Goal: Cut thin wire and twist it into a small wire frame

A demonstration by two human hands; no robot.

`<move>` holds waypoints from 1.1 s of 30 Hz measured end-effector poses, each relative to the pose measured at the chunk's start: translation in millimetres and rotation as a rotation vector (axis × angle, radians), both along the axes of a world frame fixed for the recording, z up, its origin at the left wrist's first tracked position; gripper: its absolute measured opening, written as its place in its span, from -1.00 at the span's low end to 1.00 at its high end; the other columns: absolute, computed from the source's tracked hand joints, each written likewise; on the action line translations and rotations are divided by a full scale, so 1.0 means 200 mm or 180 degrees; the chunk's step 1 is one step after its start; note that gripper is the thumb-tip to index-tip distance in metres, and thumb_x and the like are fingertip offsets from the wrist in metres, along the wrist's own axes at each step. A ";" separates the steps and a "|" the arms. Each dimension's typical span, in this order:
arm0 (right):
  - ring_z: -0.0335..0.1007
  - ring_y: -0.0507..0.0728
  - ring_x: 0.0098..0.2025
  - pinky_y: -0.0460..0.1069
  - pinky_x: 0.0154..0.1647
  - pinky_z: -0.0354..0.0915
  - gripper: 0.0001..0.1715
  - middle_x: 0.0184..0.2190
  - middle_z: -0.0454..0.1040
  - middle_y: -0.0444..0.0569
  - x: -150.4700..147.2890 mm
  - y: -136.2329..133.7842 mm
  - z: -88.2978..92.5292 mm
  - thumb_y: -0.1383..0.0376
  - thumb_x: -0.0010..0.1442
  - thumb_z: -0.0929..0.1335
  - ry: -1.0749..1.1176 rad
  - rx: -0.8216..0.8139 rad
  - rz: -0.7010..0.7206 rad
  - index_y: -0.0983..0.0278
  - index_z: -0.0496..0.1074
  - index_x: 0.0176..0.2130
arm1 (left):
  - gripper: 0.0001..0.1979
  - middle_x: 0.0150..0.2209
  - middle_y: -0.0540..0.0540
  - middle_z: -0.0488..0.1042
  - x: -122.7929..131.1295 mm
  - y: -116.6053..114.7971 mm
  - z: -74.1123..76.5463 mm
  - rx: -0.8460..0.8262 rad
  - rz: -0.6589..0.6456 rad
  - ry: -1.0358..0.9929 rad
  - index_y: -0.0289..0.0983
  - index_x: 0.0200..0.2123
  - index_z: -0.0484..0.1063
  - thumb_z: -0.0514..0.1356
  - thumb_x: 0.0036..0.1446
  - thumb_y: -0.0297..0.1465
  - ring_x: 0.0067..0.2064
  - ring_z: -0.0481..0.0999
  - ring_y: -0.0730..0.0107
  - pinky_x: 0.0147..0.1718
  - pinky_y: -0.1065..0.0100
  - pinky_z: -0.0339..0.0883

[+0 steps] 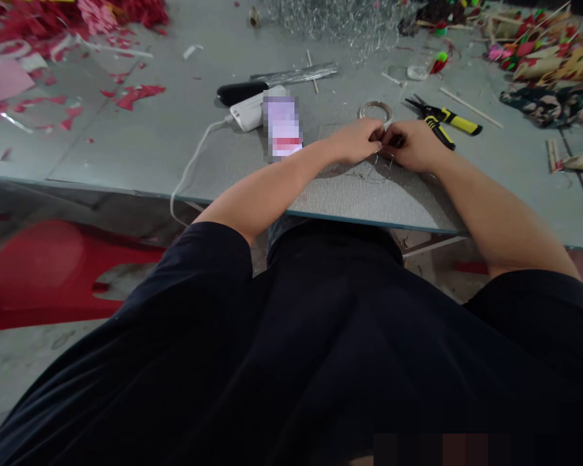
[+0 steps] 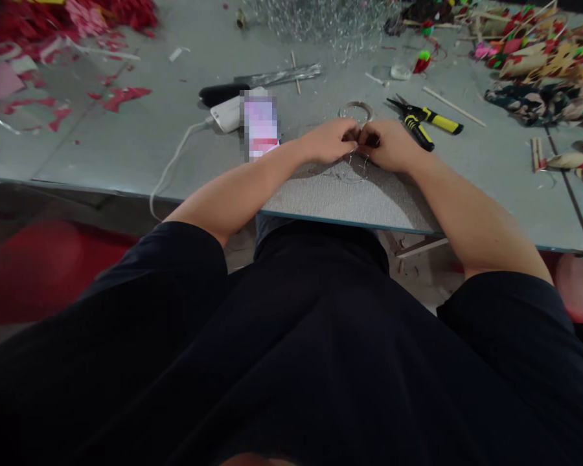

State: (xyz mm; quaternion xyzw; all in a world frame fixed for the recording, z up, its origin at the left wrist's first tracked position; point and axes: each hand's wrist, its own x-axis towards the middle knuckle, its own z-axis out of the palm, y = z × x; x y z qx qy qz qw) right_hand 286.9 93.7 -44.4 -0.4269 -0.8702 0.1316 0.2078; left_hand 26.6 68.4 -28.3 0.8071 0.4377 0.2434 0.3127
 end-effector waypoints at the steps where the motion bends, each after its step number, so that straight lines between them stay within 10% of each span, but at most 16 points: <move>1: 0.64 0.28 -0.15 0.21 0.04 0.56 -0.82 -0.13 0.83 0.02 0.00 0.00 0.00 0.20 0.49 0.66 0.0005 0.0003 0.0008 0.12 0.66 -0.12 | -0.84 0.01 -0.16 0.79 0.00 0.00 0.00 0.0022 -0.0003 0.0021 -0.10 -0.13 0.51 0.33 0.52 -0.49 0.07 0.63 0.13 0.15 0.05 0.37; 19: 0.58 0.35 -0.12 0.30 0.12 0.53 -0.52 -0.11 0.80 0.09 -0.01 -0.04 0.04 -0.20 0.53 0.62 0.0088 -0.0168 0.0121 0.05 0.55 -0.15 | -0.86 -0.18 -0.09 0.74 -0.01 0.00 0.00 -0.0134 -0.0048 -0.0139 -0.05 -0.16 0.51 0.35 0.47 -0.42 0.13 0.59 0.09 0.16 0.04 0.32; 27: 0.56 0.29 -0.13 0.25 0.08 0.51 -0.74 -0.11 0.82 0.05 0.00 -0.01 0.02 0.06 0.49 0.62 0.0056 -0.0066 0.0119 0.08 0.59 -0.15 | -0.82 -0.07 -0.11 0.78 -0.01 0.01 -0.01 -0.0065 -0.0062 -0.0136 -0.06 -0.19 0.47 0.35 0.47 -0.44 0.07 0.61 0.09 0.12 0.05 0.34; 33: 0.60 0.31 -0.11 0.26 0.13 0.54 -0.57 -0.11 0.82 0.00 0.00 -0.02 0.02 -0.14 0.52 0.66 0.0114 -0.0235 0.0034 0.05 0.59 -0.13 | -0.87 -0.13 -0.11 0.77 -0.01 0.00 0.00 -0.0148 -0.0051 -0.0141 -0.04 -0.19 0.48 0.33 0.42 -0.41 0.12 0.64 0.03 0.16 -0.02 0.36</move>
